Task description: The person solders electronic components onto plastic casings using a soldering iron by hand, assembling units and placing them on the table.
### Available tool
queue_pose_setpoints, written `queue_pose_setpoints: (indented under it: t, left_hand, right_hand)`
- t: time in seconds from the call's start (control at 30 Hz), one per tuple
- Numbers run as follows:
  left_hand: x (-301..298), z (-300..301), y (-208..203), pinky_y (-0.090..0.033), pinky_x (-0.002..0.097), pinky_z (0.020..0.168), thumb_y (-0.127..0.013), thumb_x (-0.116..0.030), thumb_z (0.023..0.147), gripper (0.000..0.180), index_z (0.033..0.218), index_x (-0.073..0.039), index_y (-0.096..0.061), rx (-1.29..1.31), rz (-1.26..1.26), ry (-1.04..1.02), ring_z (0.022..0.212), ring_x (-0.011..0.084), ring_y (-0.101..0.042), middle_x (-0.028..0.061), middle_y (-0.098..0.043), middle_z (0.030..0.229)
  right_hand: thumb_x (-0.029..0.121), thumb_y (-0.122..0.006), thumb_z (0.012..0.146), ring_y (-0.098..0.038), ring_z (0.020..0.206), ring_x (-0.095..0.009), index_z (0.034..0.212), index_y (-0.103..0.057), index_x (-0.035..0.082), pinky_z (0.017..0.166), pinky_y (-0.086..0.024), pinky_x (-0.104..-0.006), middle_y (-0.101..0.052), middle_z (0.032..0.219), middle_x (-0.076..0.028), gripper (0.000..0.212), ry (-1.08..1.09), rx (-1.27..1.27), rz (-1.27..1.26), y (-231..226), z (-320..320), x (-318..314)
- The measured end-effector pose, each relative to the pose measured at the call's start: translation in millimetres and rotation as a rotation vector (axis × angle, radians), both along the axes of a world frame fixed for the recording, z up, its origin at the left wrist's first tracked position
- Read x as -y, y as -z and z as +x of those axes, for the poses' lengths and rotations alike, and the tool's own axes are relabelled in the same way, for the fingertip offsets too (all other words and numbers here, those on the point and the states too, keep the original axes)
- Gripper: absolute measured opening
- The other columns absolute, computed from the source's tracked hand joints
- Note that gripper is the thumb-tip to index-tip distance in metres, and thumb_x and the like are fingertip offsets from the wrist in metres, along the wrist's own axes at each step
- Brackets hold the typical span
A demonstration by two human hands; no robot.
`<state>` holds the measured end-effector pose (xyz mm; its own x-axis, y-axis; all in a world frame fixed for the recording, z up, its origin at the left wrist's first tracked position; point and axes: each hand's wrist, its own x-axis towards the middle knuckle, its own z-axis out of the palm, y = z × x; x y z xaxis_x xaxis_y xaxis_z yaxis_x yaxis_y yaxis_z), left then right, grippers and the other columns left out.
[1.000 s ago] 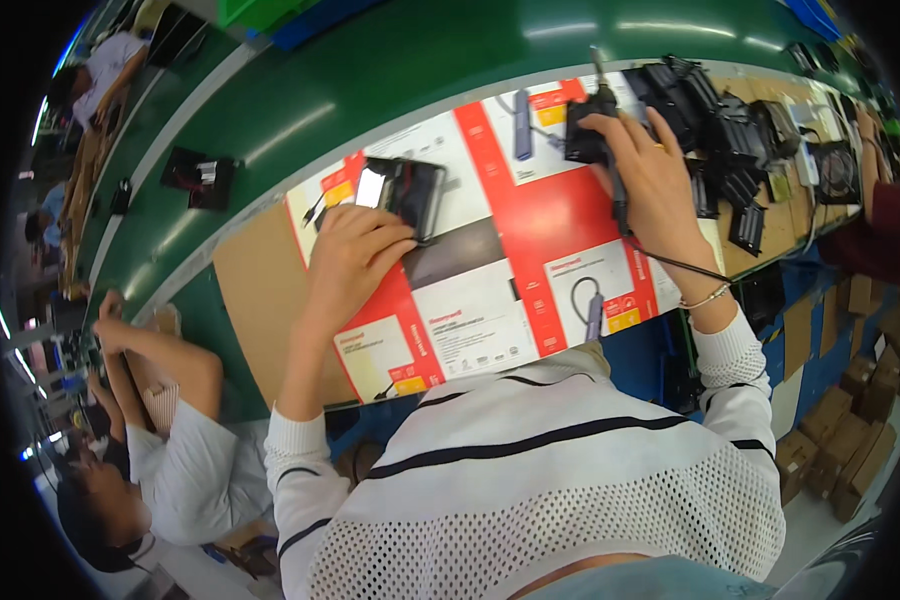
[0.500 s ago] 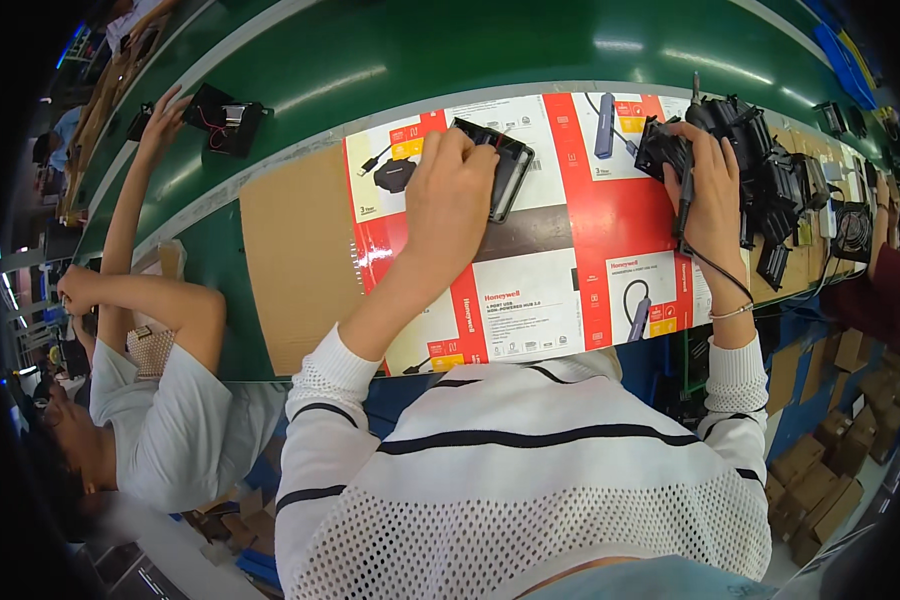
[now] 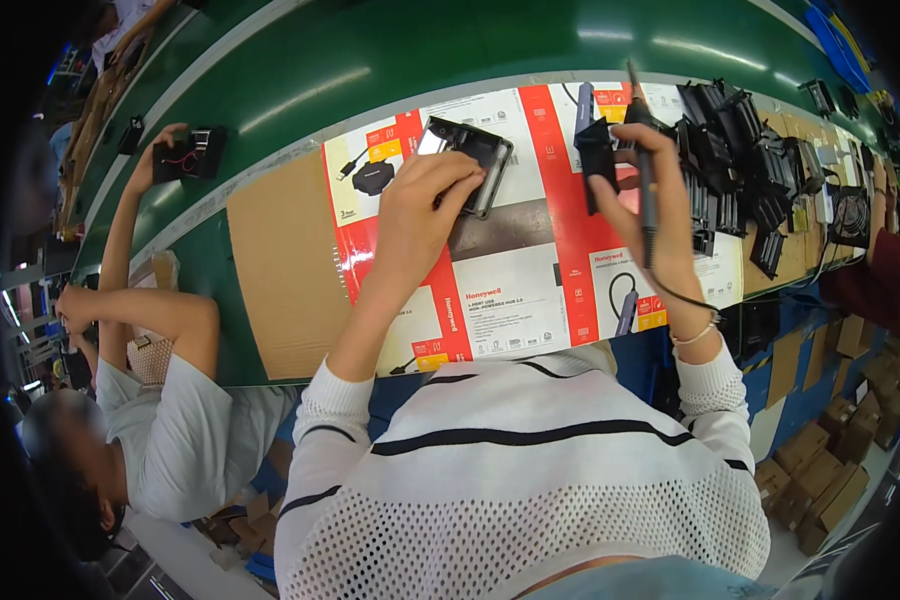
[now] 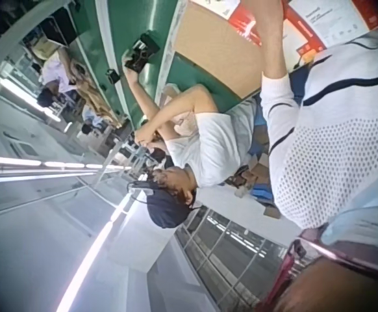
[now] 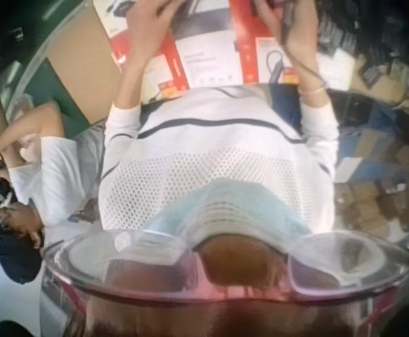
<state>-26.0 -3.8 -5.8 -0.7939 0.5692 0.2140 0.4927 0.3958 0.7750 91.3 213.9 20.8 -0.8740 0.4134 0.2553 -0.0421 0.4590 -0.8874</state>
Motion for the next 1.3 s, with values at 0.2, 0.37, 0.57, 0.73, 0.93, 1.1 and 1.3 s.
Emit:
queue_pose_setpoints:
  t: [0.2, 0.37, 0.57, 0.73, 0.93, 1.1, 1.3]
  left_hand:
    - [34, 14, -14, -0.048, 0.025, 0.063, -0.066, -0.005, 0.093, 0.015, 0.103, 0.004, -0.074, 0.627, 0.393, -0.003, 0.065, 0.0132, -0.056, 0.01, -0.07, 0.086]
    - [63, -15, -48, -0.045, 0.022, 0.06, -0.059, -0.007, 0.098, 0.02, 0.108, 0.006, -0.071, 0.99, 0.192, 0.417, 0.06, 0.0114, -0.05, 0.0112, -0.067, 0.079]
    - [28, -24, -25, -0.038, 0.0205, 0.054, -0.063, -0.017, 0.096, 0.02, 0.104, 0.0, -0.07, 1.057, -0.12, 0.569, 0.058, 0.0072, -0.048, 0.0022, -0.059, 0.065]
    - [8, -38, 6, -0.037, 0.0178, 0.057, -0.069, -0.022, 0.091, 0.018, 0.094, -0.005, -0.066, 1.032, -0.049, 0.349, 0.061, 0.0063, -0.053, 0.001, -0.062, 0.067]
    - [-3, -43, 13, -0.043, 0.0187, 0.06, -0.07, -0.02, 0.09, 0.017, 0.092, -0.004, -0.064, 0.998, -0.025, 0.309, 0.064, 0.0097, -0.058, 0.0058, -0.067, 0.073]
    - [-7, -37, 12, -0.042, 0.0182, 0.063, -0.071, -0.023, 0.088, 0.018, 0.091, -0.006, -0.064, 0.96, 0.077, 0.29, 0.062, 0.0082, -0.057, 0.0052, -0.067, 0.071]
    - [-16, -46, 15, -0.045, 0.0208, 0.064, -0.072, -0.025, 0.087, 0.02, 0.09, -0.007, -0.064, 0.936, 0.125, 0.325, 0.06, 0.0086, -0.058, 0.0047, -0.067, 0.07]
  right_hand:
    - [-0.003, -0.066, 0.086, -0.062, 0.098, -0.021, 0.128, -0.055, 0.007, 0.085, -0.052, -0.0309, -0.062, 0.115, -0.011, 0.045, 0.032, 0.062, 0.234, 19, -13, 14]
    - [-0.003, -0.062, 0.089, -0.063, 0.1, -0.022, 0.127, -0.056, 0.009, 0.085, -0.052, -0.0323, -0.063, 0.111, -0.009, 0.04, -0.192, -0.026, 0.344, 27, -24, -9]
    - [0.0, -0.06, 0.09, -0.063, 0.101, -0.024, 0.125, -0.058, 0.012, 0.088, -0.05, -0.0363, -0.064, 0.111, -0.006, 0.037, -0.416, -0.007, 0.646, 29, -23, -21]
    - [0.002, -0.062, 0.089, -0.063, 0.096, -0.023, 0.123, -0.06, 0.014, 0.088, -0.049, -0.0361, -0.064, 0.114, -0.006, 0.036, -0.239, 0.2, 0.547, 25, -9, 4]
    - [0.003, -0.065, 0.088, -0.062, 0.087, -0.02, 0.121, -0.062, 0.013, 0.079, -0.049, -0.0305, -0.066, 0.11, -0.006, 0.034, -0.021, 0.095, 0.611, 35, -2, 19]
    - [0.004, -0.066, 0.089, -0.062, 0.078, -0.016, 0.118, -0.064, 0.008, 0.07, -0.048, -0.0253, -0.068, 0.097, -0.006, 0.03, -0.094, -0.096, 0.38, 32, -3, 9]
    - [0.005, -0.067, 0.089, -0.059, 0.067, -0.01, 0.111, -0.066, 0.002, 0.062, -0.045, -0.0208, -0.068, 0.082, -0.005, 0.022, 0.009, -0.052, -0.254, 17, 2, 6]
